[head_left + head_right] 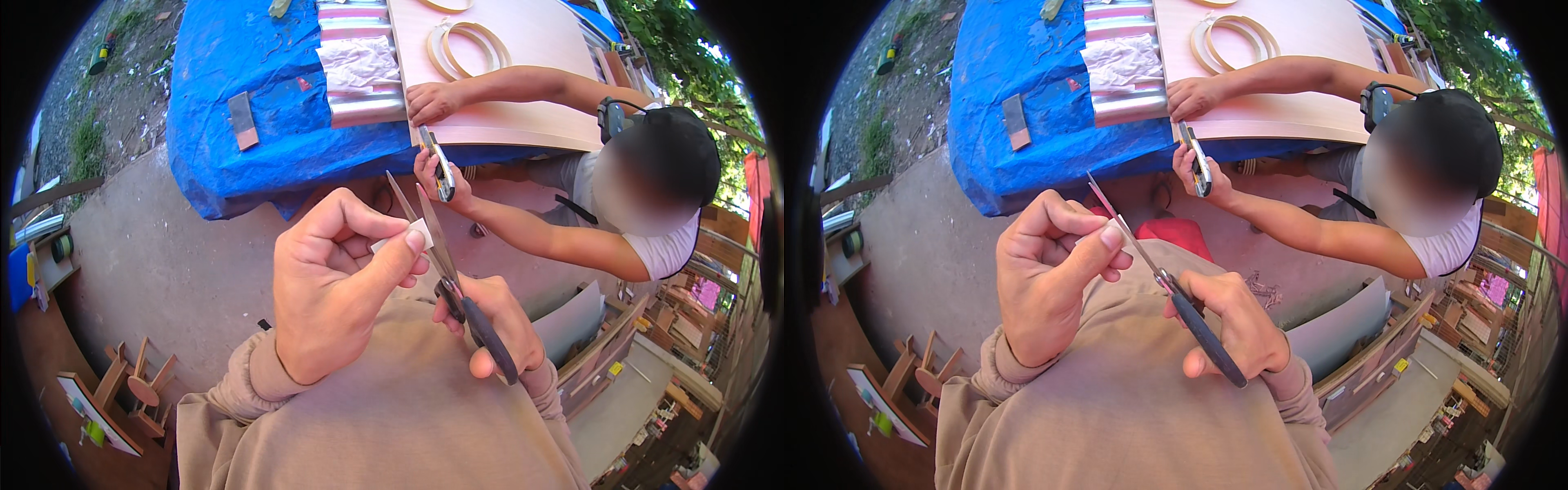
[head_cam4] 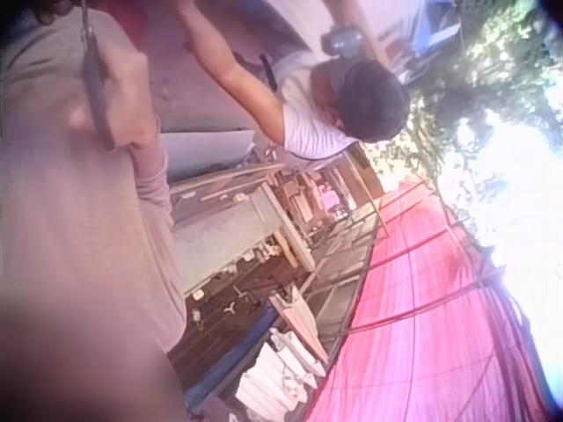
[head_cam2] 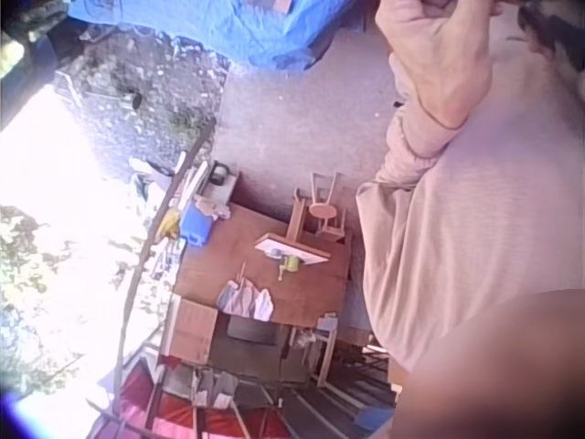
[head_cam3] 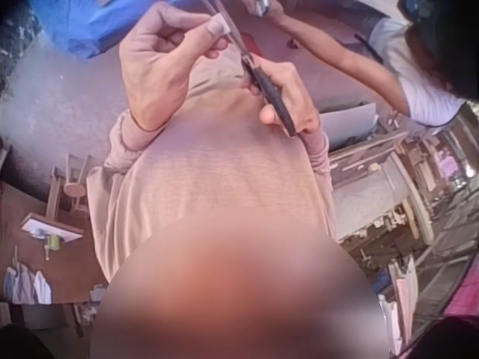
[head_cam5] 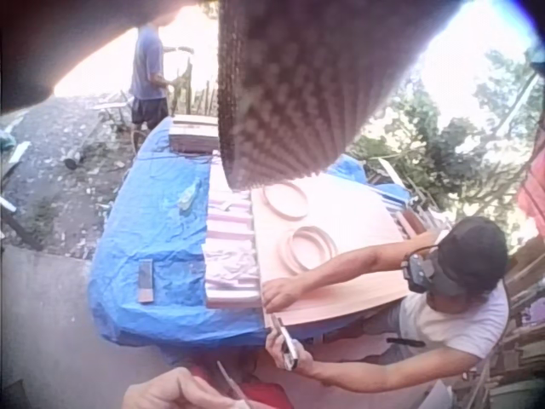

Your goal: The person uses scissors to trim small pieces of wood and a thin wooden strip, then places the trimmed pieces on a workbench. The person also handles a plastic bag and a wooden ring while working alongside another person in a woodworking shop.

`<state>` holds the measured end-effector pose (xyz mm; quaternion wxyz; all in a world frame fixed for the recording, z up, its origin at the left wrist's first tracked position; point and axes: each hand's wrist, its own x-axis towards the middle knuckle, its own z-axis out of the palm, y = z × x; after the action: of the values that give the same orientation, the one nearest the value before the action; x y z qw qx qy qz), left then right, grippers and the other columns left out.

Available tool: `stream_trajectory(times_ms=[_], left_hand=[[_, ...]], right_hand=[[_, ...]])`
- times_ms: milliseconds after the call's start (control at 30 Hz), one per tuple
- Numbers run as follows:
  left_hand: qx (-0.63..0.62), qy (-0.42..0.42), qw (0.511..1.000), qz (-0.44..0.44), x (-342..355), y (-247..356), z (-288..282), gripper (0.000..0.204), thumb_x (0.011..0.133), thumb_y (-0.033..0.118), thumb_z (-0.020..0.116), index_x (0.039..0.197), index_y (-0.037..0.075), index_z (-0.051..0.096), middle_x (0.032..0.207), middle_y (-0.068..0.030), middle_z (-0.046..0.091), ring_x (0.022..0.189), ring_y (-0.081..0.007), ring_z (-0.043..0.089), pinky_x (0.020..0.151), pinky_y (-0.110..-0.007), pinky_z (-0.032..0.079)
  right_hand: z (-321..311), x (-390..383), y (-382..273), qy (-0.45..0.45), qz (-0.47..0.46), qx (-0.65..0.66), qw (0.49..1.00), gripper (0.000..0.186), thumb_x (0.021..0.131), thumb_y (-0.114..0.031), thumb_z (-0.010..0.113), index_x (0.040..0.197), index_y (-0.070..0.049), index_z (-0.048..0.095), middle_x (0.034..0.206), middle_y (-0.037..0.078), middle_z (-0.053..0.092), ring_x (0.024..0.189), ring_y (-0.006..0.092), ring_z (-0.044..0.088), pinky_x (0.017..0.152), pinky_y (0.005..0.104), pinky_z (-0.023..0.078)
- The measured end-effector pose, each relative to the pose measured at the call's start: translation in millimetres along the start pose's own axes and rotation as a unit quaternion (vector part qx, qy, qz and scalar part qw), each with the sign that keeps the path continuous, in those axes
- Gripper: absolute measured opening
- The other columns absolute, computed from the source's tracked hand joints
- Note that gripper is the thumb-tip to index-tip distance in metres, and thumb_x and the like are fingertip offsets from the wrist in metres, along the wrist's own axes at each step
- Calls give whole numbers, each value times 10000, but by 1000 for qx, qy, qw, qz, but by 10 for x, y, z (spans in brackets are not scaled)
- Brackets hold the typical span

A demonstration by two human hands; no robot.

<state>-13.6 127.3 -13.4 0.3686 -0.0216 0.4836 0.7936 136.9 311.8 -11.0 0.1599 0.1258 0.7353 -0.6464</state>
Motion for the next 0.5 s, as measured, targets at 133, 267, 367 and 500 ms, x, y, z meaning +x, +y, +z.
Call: stream_trajectory(times_ms=[133,267,367,500], left_hand=[[15,2,1000,1,-12,-8,-15,113,1009,-32,742,992,5,636,974,-116,733,834,-161,767,686,-258,607],[17,3,1000,-3,-14,-19,-23,113,1007,-35,742,990,4,637,971,-118,732,832,-161,765,687,-259,607],[17,1,1000,-1,-7,-27,-22,112,1006,-38,742,988,3,639,970,-119,731,830,-162,764,688,-260,606],[-1,-3,1000,-3,-3,-33,-17,105,1006,-38,742,991,-2,644,969,-119,731,831,-165,765,686,-260,603]], right_hand=[[2,-7,14,-1,12,-3,1000,964,735,-923,772,961,8,660,699,52,566,623,193,612,606,338,468],[12,-21,36,2,11,-11,1000,956,729,-912,789,949,9,653,672,54,531,596,185,565,586,344,442],[22,-40,53,8,11,-8,1000,949,730,-904,797,943,10,651,665,53,520,585,182,548,579,343,436],[20,-67,72,9,2,-13,1000,925,735,-876,820,928,12,650,664,54,522,580,180,548,573,340,432]])
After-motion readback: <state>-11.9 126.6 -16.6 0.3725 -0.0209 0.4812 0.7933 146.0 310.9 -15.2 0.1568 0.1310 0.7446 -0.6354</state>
